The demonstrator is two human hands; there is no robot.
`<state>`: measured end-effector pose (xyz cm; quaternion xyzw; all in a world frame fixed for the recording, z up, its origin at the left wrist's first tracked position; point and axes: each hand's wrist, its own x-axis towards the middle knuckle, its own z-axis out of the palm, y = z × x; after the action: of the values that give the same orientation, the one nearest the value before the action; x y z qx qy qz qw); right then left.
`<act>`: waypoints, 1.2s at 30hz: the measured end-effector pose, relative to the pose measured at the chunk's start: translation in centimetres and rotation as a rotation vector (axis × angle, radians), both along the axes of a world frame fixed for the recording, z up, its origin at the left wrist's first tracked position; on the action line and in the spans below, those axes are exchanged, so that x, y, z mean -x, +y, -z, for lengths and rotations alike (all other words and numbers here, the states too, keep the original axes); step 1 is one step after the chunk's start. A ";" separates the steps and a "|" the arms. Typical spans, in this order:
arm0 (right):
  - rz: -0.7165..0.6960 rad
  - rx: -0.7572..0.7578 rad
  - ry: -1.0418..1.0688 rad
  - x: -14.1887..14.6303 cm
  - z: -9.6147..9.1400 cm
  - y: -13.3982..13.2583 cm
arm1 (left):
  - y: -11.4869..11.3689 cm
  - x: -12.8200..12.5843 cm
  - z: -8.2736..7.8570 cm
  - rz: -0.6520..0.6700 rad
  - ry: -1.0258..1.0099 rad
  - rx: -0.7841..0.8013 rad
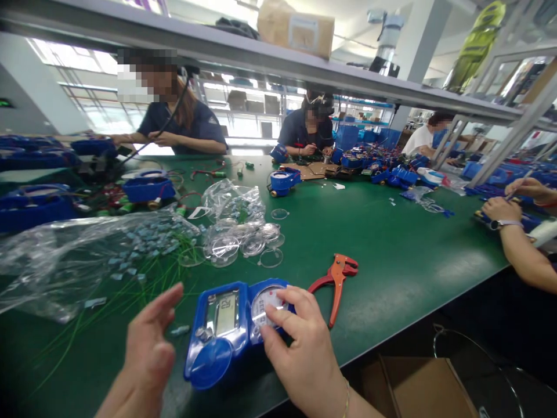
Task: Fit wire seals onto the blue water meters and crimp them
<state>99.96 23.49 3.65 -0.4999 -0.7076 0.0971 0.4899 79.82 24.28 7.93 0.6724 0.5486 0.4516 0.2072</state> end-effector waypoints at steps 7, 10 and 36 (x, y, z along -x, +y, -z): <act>0.002 0.017 0.046 0.4 0.5 -0.6 | 11.3 -4.2 -7.3 0.808 0.749 0.423; -0.002 0.016 0.054 0.6 0.3 -0.7 | 13.1 -6.0 -6.6 1.021 0.791 0.580; 0.262 0.601 0.679 -13.7 4.0 0.4 | 15.2 -5.2 -3.3 1.099 0.526 0.881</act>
<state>113.63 23.85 -0.35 -0.6446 -0.3789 0.3929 0.5354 85.06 39.49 11.24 0.7899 0.2955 -0.1536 0.5150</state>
